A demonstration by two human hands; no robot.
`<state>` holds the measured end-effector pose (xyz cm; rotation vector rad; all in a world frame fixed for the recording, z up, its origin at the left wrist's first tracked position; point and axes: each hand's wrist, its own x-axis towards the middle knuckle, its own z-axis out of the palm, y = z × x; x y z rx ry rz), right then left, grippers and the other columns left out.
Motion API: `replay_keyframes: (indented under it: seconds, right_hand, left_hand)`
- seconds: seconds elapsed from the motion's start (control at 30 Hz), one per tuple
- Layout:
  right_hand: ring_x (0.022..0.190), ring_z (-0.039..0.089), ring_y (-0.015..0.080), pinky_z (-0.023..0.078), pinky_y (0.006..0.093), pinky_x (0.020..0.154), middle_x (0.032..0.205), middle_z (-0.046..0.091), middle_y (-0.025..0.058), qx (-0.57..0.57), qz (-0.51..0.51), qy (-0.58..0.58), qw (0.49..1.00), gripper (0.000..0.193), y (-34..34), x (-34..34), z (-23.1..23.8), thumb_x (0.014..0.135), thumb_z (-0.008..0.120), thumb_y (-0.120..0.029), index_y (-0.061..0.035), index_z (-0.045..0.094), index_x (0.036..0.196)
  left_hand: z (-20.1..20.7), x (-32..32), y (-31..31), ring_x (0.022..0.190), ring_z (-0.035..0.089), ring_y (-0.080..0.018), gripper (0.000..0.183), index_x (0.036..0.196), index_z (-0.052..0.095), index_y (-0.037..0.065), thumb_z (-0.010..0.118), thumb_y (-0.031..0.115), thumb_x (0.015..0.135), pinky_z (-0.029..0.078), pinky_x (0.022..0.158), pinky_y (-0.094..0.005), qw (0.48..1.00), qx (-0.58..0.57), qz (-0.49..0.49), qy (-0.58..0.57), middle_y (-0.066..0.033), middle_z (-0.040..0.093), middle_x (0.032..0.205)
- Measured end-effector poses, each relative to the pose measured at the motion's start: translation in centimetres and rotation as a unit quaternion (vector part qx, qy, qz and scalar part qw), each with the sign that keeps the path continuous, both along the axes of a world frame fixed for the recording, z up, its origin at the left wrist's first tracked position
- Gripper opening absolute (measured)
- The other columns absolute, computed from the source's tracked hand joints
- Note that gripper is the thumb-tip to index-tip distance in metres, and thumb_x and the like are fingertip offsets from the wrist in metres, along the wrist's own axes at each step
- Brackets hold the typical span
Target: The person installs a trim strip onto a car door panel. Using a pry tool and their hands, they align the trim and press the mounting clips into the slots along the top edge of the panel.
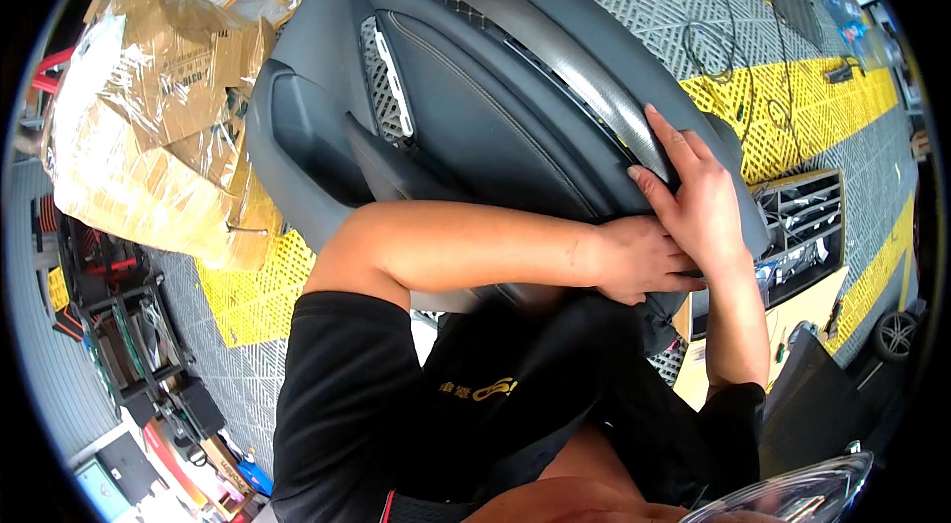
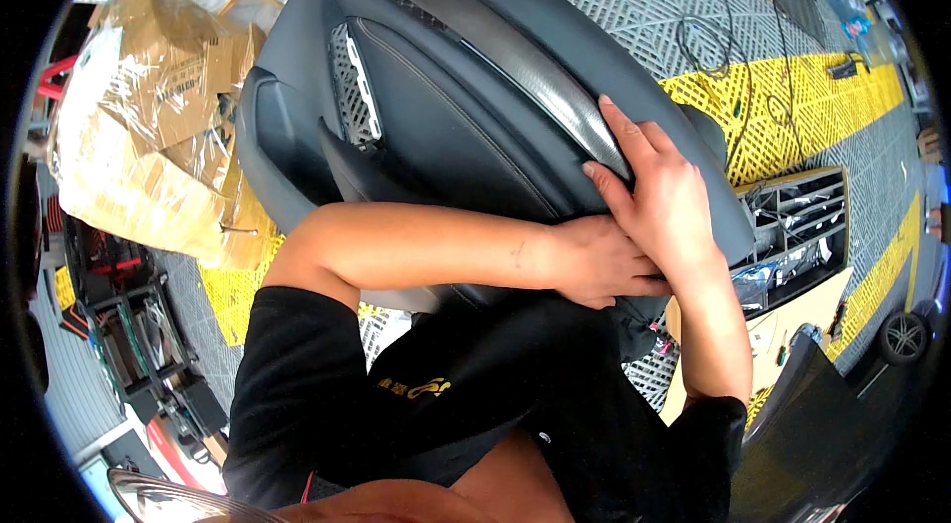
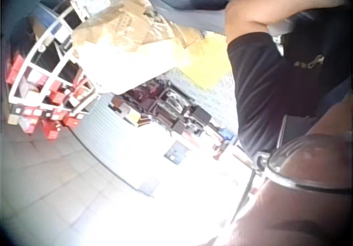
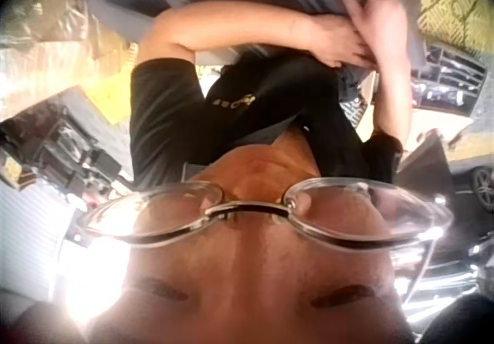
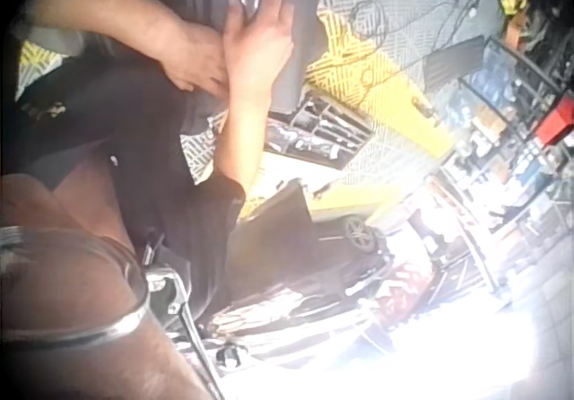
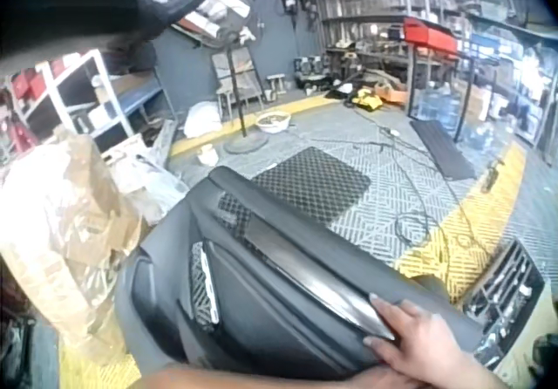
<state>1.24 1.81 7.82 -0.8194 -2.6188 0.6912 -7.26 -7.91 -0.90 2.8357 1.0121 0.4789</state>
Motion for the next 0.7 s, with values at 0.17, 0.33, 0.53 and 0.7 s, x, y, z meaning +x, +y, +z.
replay_keyframes:
  seconds: [0.17, 0.33, 0.53, 0.7]
  right_hand:
    - [0.096, 0.072, 0.0379, 0.059, 0.0472, 0.080, 0.110, 0.070, 0.0129, 0.062, 0.009, -0.055, 0.997, 0.065, 0.2, -0.8, -1.3, 0.089, 0.081, -0.025, -0.0163, 0.061, 0.150]
    - [0.098, 0.072, 0.0369, 0.060, 0.0452, 0.082, 0.112, 0.072, 0.0140, 0.058, -0.026, -0.098, 0.993, 0.060, 0.1, -1.3, -0.9, 0.092, 0.079, -0.025, -0.0132, 0.063, 0.148]
    - [0.070, 0.063, 0.0123, 0.054, 0.0269, 0.064, 0.118, 0.075, 0.0131, -0.374, -0.025, 0.036, 0.927, 0.048, 3.0, 1.1, -0.1, 0.109, 0.062, -0.020, 0.0011, 0.057, 0.151]
    - [0.063, 0.057, 0.0110, 0.048, 0.0249, 0.058, 0.112, 0.075, 0.0129, -0.523, -0.033, 0.109, 0.845, 0.047, 4.1, 2.6, -0.4, 0.114, 0.052, -0.027, 0.0058, 0.056, 0.148]
  left_hand:
    - [-0.6, -0.4, 0.7, 0.151, 0.042, -0.0330, 0.081, 0.155, 0.055, 0.022, 0.079, 0.048, 0.082, 0.031, 0.126, -0.0541, 1.000, -0.005, -0.002, -0.013, -0.0094, 0.051, 0.161]
    - [-1.2, -0.7, 0.9, 0.154, 0.038, -0.0328, 0.086, 0.158, 0.051, 0.021, 0.078, 0.053, 0.084, 0.026, 0.129, -0.0524, 1.000, -0.010, -0.014, 0.001, -0.0097, 0.046, 0.165]
    - [0.1, -1.1, 1.0, 0.157, 0.032, -0.0351, 0.092, 0.164, 0.043, 0.023, 0.073, 0.063, 0.086, 0.016, 0.131, -0.0517, 0.997, 0.028, -0.021, 0.067, -0.0097, 0.037, 0.170]
    - [0.0, -1.3, 1.0, 0.155, 0.035, -0.0354, 0.091, 0.160, 0.048, 0.019, 0.075, 0.059, 0.083, 0.019, 0.130, -0.0526, 0.998, 0.052, -0.021, 0.030, -0.0126, 0.042, 0.166]
